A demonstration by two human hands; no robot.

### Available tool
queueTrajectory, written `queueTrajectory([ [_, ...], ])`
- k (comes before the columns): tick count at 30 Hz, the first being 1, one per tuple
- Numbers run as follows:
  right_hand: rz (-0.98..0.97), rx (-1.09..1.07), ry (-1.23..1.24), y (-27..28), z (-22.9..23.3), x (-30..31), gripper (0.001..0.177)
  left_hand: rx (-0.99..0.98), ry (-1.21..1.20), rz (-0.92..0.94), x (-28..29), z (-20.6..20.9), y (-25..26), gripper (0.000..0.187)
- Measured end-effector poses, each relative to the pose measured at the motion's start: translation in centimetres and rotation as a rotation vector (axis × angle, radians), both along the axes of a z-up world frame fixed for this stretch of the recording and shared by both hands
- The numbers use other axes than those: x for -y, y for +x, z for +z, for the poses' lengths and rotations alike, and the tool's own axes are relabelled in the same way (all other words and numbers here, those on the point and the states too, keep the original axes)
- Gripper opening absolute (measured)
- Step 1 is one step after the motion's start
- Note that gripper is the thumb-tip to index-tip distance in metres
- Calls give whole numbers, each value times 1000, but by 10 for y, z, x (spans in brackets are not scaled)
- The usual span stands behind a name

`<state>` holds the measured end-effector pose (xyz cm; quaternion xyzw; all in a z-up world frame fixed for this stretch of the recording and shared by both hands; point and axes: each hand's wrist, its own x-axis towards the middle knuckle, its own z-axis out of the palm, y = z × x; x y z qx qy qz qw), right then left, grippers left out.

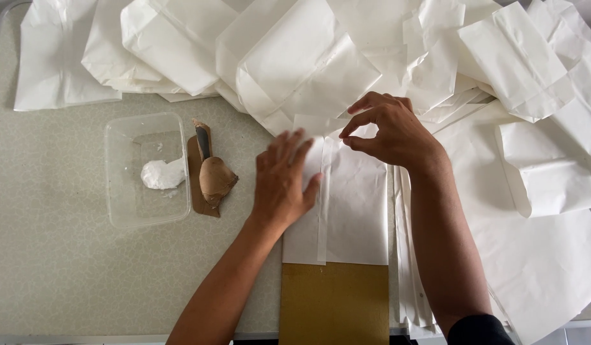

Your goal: Folding and gluing white paper around a cardboard template to create a paper bag.

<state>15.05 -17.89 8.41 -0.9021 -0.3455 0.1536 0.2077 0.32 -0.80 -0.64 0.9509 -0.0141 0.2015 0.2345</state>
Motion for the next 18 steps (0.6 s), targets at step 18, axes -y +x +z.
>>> queueTrajectory([
  [18,562,149,142,-100,-20,-146,53,54,334,-139,22,-86,19,58],
])
